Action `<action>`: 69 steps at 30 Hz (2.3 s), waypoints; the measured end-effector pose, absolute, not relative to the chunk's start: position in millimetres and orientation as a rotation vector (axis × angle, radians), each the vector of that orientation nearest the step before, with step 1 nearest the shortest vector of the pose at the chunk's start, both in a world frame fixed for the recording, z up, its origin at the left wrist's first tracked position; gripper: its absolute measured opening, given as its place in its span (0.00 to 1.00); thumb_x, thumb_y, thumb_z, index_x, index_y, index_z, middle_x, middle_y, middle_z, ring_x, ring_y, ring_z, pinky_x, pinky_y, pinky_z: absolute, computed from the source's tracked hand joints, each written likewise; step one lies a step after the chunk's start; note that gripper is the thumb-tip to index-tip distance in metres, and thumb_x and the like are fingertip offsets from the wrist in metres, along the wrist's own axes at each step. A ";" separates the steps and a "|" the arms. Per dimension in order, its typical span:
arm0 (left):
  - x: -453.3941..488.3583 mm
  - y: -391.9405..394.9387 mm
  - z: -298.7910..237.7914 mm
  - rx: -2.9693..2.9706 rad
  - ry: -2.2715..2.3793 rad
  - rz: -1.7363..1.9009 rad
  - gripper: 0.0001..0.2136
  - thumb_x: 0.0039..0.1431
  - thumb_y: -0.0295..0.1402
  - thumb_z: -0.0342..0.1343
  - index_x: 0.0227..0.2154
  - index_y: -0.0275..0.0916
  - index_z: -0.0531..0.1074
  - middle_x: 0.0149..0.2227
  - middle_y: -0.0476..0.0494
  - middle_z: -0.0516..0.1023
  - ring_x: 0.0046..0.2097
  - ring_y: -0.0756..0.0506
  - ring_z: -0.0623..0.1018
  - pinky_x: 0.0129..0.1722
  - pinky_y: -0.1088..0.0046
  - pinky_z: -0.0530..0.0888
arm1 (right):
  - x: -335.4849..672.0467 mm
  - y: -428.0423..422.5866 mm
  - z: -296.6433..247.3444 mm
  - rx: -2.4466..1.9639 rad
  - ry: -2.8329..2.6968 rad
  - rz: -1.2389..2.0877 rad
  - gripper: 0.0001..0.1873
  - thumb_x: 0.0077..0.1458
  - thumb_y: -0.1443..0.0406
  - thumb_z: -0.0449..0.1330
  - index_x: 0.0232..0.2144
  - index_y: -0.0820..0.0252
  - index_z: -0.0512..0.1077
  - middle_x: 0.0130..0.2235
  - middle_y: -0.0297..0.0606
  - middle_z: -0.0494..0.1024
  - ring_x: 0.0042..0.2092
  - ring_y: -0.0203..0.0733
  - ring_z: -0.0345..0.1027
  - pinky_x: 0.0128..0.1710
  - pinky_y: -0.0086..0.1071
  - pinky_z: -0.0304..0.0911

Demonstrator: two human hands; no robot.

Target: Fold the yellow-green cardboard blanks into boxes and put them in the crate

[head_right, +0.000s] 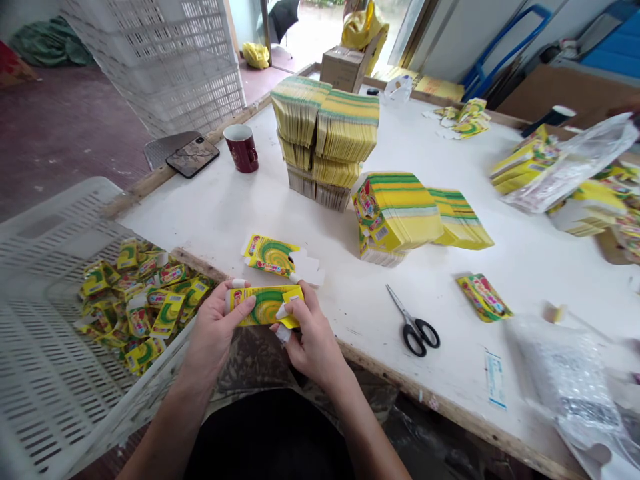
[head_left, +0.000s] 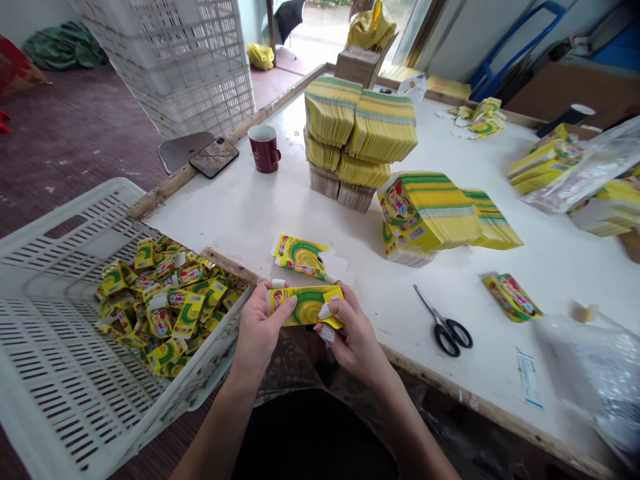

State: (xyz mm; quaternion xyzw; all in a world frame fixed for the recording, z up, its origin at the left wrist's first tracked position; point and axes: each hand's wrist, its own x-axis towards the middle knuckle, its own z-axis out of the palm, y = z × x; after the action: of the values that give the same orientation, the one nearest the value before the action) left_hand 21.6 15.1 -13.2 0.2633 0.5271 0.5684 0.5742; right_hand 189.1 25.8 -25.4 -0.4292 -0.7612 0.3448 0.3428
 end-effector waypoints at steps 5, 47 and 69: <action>21.8 16.5 -13.0 0.603 1.243 1.331 0.16 0.49 0.33 0.65 0.39 0.38 0.67 0.32 0.50 0.79 0.31 0.49 0.80 0.34 0.75 0.76 | 189.0 26.0 -26.6 -1.120 -1.977 0.910 0.08 0.56 0.68 0.58 0.36 0.55 0.62 0.57 0.49 0.59 0.56 0.48 0.62 0.49 0.39 0.63; 13.3 17.9 -14.9 0.583 1.142 1.260 0.16 0.49 0.31 0.65 0.39 0.38 0.66 0.32 0.49 0.81 0.32 0.49 0.81 0.34 0.77 0.77 | 194.4 28.9 -29.6 -0.954 -1.926 0.883 0.13 0.56 0.74 0.55 0.41 0.53 0.70 0.54 0.46 0.67 0.53 0.45 0.67 0.46 0.36 0.67; 20.5 18.3 -13.7 0.646 1.220 1.282 0.16 0.50 0.32 0.65 0.40 0.38 0.66 0.31 0.50 0.80 0.31 0.51 0.79 0.33 0.78 0.76 | 191.2 20.2 -36.3 -1.140 -1.930 0.702 0.09 0.55 0.72 0.57 0.38 0.55 0.67 0.60 0.52 0.62 0.58 0.50 0.65 0.45 0.36 0.67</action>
State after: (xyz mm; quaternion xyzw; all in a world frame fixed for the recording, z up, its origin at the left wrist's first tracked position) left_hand 20.5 18.3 -13.7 0.2775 0.5239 0.5502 0.5881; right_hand 191.2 20.2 -36.3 -0.4478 -0.7579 0.2757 0.3862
